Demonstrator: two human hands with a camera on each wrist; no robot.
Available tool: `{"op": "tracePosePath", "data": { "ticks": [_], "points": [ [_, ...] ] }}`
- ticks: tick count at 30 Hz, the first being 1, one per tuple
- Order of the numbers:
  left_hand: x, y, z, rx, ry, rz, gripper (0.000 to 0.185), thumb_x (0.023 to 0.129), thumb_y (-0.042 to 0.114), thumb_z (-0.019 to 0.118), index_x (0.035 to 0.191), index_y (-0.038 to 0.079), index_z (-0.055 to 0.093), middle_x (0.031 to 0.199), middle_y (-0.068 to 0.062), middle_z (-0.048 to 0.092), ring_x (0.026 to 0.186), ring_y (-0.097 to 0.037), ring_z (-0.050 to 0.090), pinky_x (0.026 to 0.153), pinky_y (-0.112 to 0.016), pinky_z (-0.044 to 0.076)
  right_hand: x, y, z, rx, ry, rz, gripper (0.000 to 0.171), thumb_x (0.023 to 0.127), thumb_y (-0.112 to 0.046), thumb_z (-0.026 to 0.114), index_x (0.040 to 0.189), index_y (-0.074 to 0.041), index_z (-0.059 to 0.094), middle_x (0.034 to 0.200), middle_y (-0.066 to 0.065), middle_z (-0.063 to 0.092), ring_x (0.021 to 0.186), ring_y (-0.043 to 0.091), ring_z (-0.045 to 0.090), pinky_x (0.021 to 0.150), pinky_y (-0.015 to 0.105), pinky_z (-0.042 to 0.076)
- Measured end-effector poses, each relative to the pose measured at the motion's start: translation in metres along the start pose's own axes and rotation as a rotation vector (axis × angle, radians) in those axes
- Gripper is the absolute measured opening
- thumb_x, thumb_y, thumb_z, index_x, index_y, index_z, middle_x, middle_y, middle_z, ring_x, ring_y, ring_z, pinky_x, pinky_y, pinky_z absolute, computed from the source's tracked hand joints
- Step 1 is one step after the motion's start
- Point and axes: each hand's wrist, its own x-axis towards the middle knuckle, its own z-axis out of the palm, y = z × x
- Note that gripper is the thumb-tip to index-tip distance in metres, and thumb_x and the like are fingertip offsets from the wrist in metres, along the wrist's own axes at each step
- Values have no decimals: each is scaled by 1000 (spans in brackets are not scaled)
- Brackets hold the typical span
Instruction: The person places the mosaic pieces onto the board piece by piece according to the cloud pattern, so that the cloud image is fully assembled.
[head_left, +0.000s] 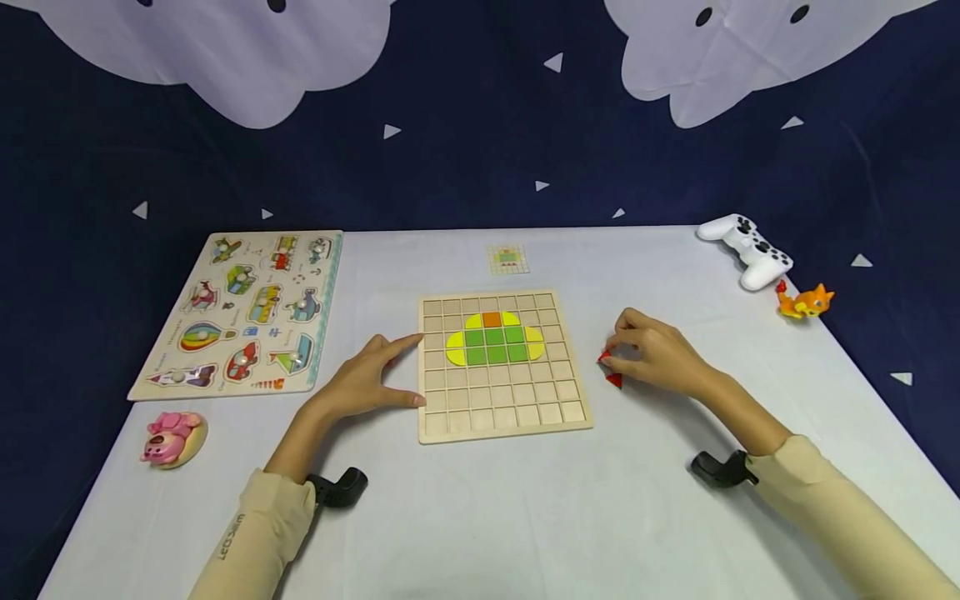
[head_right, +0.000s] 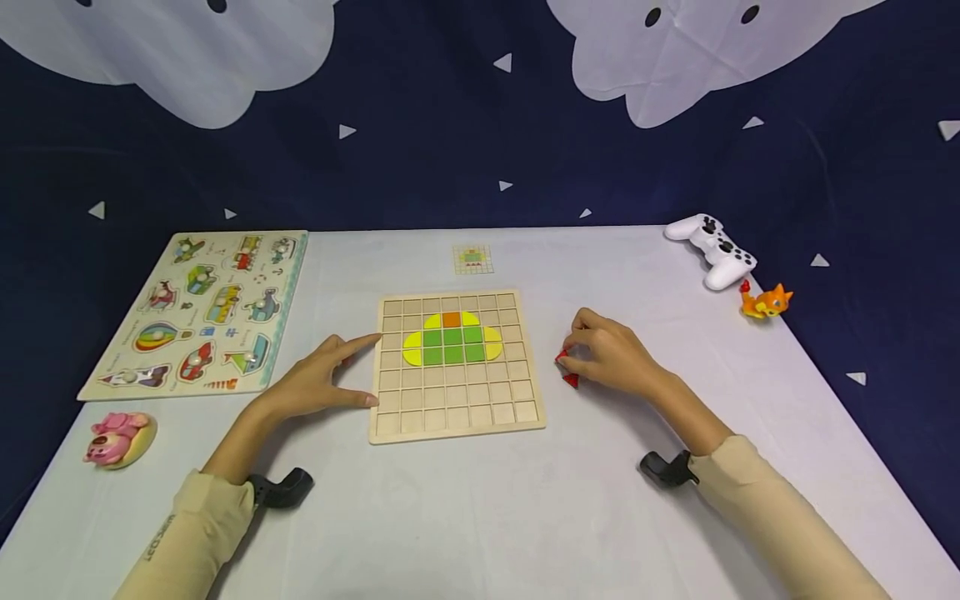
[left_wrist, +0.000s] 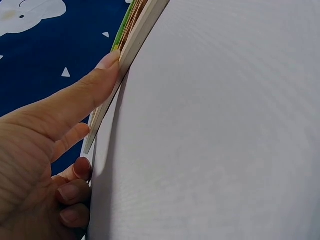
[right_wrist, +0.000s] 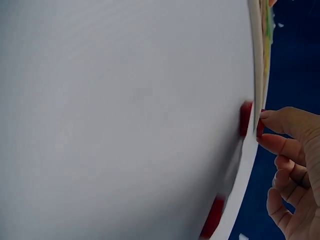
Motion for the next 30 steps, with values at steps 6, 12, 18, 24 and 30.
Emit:
{"op": "tracePosePath", "data": {
  "ticks": [6, 12, 18, 24, 30],
  "points": [
    [0, 2, -1, 1, 7, -3, 97, 72, 44, 87, 154, 22, 39, 95, -6, 38, 77, -19, 36, 67, -33, 31, 25, -25, 7, 92, 0, -36, 16, 78, -16, 83, 90, -7, 77, 95, -1, 52, 81, 18, 53, 70, 35, 46],
    [1, 3, 0, -2, 4, 4, 97, 72, 44, 87, 154, 22, 39, 95, -6, 38, 77, -19, 36, 67, -33, 30, 47, -52, 14, 179, -30, -90, 13, 81, -16, 81, 91, -8, 78, 94, -1, 54, 80, 18, 54, 70, 32, 47],
    [1, 3, 1, -2, -4, -6, 98, 72, 45, 87, 154, 23, 38, 96, -6, 38, 77, -19, 36, 67, -33, 30, 61, -71, 21, 207, -57, -135, 10, 81, -17, 81, 88, -10, 78, 92, 0, 54, 78, 17, 53, 68, 29, 46],
    [1, 1, 1, 0, -3, -9, 98, 72, 45, 87, 154, 24, 39, 96, -6, 39, 78, -19, 37, 68, -33, 31, 69, -87, 31, 233, -95, -144, 12, 83, -19, 80, 89, -9, 78, 91, 2, 52, 76, 16, 55, 67, 26, 47],
    [1, 0, 0, 0, 1, -10, 98, 72, 45, 87, 154, 23, 39, 96, -6, 39, 78, -19, 36, 68, -33, 31, 76, -100, 41, 240, -111, -178, 13, 85, -21, 78, 92, -9, 79, 92, -1, 52, 76, 14, 50, 69, 26, 44]
  ]
}}
